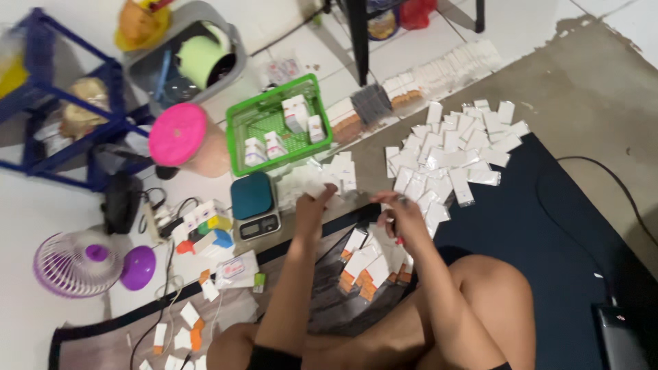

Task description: The person inserts individual cigarettes into white paper packets and gathers the filled packets into a pile.

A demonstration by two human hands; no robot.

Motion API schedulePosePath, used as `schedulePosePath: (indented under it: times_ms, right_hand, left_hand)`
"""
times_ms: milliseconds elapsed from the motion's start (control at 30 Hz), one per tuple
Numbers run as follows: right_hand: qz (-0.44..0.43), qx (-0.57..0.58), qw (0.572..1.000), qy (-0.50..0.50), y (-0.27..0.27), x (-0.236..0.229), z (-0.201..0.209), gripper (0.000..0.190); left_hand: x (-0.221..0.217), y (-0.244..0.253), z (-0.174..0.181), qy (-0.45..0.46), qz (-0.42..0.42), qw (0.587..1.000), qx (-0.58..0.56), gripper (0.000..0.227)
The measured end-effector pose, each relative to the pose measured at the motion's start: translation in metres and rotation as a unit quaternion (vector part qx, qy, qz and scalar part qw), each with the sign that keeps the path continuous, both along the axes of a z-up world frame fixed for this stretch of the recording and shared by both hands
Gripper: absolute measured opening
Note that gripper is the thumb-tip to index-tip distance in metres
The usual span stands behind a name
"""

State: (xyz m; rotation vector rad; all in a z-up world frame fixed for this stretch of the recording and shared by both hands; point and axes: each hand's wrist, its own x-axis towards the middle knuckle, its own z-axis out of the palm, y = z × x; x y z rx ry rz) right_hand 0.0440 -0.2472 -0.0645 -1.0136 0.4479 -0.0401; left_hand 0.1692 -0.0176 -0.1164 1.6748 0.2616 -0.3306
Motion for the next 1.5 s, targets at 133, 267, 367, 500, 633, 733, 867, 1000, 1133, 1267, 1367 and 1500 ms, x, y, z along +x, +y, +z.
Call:
schedulePosePath:
  times_ms: [133,267,367,500,633,733,867,1000,1133,1267,1367,1500]
  right_hand:
    - [0.086,-0.058,0.992,-0.070,0.041,-0.011,-0.013,0.047]
    - [0.094,-0.093,0.988,-0.083,0.064,-0.030,0.008,0.030]
    - [0.079,-0.105,0.988,-0.083,0.074,-0.028,-0.027,0.019]
    - [0.073,-0.119,0.988,-0.070,0.074,-0.032,-0.030,0.018]
    - [0.082,-0.130,0.986,-0.069,0.072,-0.042,0.001,0.015]
    - [0.078,-0.130,0.982,-0.110,0.077,-0.039,0.000,0.014]
    - [0.078,-0.148,0.977,-0.129,0.084,-0.037,-0.015,0.010]
    - [0.101,-0.149,0.977,-0.116,0.083,-0.043,0.006,0.010]
    - [0.115,-0.153,0.977,-0.094,0.087,-0.034,-0.020,0.008]
    - [0.145,-0.195,0.966,-0.088,0.081,-0.046,-0.001,0.016]
    - [0.169,-0.217,0.957,-0.092,0.073,-0.051,0.019,0.017]
    - [0.191,-0.231,0.949,-0.102,0.066,-0.054,0.024,0.020]
  left_hand:
    - [-0.080,-0.017,0.094,-0.022,0.045,0.994,-0.096,0.081]
    - [-0.130,0.000,0.115,-0.037,0.030,0.996,-0.076,0.055]
    - [-0.143,0.020,0.105,-0.065,0.025,0.997,-0.040,0.054]
    - [-0.157,0.044,0.113,-0.062,0.077,0.995,-0.005,0.041]
    - [-0.166,0.063,0.108,-0.067,0.077,0.994,0.024,0.027]
    - [-0.174,0.069,0.116,-0.090,0.083,0.992,0.025,0.031]
    - [-0.164,0.087,0.079,-0.104,0.107,0.988,-0.028,0.026]
    - [-0.169,0.087,0.078,-0.150,0.116,0.980,-0.056,0.013]
    - [-0.167,0.087,0.070,-0.179,0.113,0.976,-0.055,0.006]
    - [-0.173,0.080,0.092,-0.150,0.046,0.986,-0.065,0.017]
    - [-0.174,0.077,0.104,-0.132,0.008,0.991,-0.019,0.026]
    - [-0.174,0.077,0.114,-0.130,0.029,0.991,-0.015,0.019]
